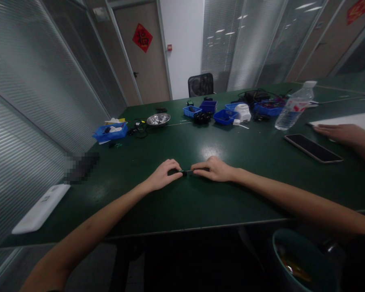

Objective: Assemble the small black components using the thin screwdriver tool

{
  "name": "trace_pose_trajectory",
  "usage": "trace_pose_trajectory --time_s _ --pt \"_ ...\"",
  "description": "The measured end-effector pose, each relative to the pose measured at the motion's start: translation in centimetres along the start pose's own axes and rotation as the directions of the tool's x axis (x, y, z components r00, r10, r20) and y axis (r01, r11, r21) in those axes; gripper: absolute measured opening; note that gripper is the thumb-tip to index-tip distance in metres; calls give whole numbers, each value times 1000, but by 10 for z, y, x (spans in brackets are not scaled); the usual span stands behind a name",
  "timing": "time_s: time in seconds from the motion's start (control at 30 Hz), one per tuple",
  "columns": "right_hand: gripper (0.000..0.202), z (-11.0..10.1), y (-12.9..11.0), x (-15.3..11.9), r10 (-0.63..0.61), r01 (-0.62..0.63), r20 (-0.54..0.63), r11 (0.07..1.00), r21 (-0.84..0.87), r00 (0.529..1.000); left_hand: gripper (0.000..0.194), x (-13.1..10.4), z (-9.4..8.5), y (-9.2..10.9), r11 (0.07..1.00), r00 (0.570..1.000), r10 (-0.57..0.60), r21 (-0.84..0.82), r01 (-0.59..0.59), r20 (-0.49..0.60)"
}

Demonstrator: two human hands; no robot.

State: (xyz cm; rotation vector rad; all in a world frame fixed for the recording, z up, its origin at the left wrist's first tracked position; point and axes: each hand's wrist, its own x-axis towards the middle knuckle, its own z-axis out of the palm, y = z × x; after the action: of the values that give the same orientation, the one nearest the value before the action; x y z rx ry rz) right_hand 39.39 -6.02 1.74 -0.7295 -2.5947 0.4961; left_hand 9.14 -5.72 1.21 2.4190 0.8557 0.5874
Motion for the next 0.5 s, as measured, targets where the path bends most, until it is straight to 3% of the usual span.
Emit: trace_pose_trajectory --time_s 0.2,0.5 --pt "50 4 1 0 40 -40 0 996 -82 999 26 5 -2 -8 998 999 -12 -56 15 49" --pt "51 8 -4 3 98 -97 5 989 -113 995 22 6 5 -7 998 1000 29 -59 -30 -5"
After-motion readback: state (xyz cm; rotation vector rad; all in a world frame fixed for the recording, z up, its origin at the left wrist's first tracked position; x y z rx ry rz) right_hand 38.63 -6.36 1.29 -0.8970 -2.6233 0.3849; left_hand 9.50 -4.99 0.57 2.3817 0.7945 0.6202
